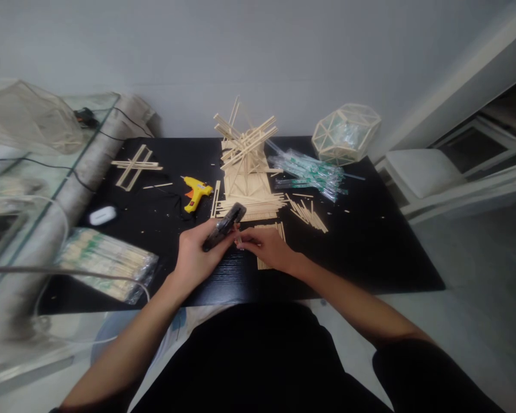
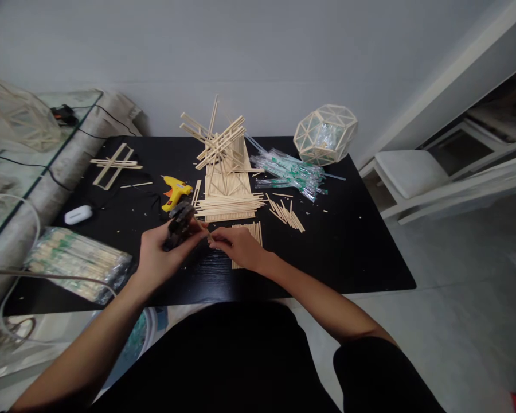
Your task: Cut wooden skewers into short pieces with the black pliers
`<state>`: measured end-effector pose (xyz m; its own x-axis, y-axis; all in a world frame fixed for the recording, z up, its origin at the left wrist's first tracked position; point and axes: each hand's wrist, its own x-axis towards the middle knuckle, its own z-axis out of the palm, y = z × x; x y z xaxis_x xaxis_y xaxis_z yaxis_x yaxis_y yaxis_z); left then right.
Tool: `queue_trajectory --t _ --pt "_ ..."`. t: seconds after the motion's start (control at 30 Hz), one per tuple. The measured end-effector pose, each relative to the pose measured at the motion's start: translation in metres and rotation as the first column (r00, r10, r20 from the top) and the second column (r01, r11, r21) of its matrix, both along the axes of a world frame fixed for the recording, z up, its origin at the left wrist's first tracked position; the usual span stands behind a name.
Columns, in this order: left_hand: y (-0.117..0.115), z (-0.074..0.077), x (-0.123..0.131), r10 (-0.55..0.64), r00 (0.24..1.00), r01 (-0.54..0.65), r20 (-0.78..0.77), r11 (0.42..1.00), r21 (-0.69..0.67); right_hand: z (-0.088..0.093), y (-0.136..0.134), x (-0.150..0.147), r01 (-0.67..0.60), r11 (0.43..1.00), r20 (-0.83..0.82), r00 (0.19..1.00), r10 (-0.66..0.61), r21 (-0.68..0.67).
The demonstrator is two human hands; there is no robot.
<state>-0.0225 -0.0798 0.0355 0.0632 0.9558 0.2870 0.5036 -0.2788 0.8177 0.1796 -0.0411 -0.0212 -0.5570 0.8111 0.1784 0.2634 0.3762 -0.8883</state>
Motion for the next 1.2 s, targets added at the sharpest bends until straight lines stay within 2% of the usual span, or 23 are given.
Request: queue_trajectory --t 0.2,0.7,0.83,0.97,1.2 --pt "0.003 0.003 0.006 -0.003 0.994 0.009 0.113 0.998 -0.061 -0.003 0.001 0.000 -0.015 0.998 -0.032 0.999 0.017 0.054" --pt "-0.002 -0.003 0.009 -0.005 0.997 0.007 0.083 1.000 -0.019 -0.002 0.002 0.000 -0.020 0.993 -0.018 1.000 0.023 0.119" --pt "-0.003 -0.010 0.007 -0.001 1.000 0.001 0.016 0.999 0.040 -0.006 0.001 0.001 -0.006 0.989 -0.024 1.000 0.009 0.146" --pt "-0.003 -0.010 0.006 0.018 1.000 -0.017 -0.024 0.999 0.038 -0.008 0.001 0.001 -0.007 0.988 0.001 1.000 0.007 0.154" --pt "-0.001 -0.012 0.005 0.041 0.996 -0.040 0.079 0.999 -0.019 -0.008 0.002 -0.002 -0.037 0.973 -0.051 0.997 0.050 0.229"
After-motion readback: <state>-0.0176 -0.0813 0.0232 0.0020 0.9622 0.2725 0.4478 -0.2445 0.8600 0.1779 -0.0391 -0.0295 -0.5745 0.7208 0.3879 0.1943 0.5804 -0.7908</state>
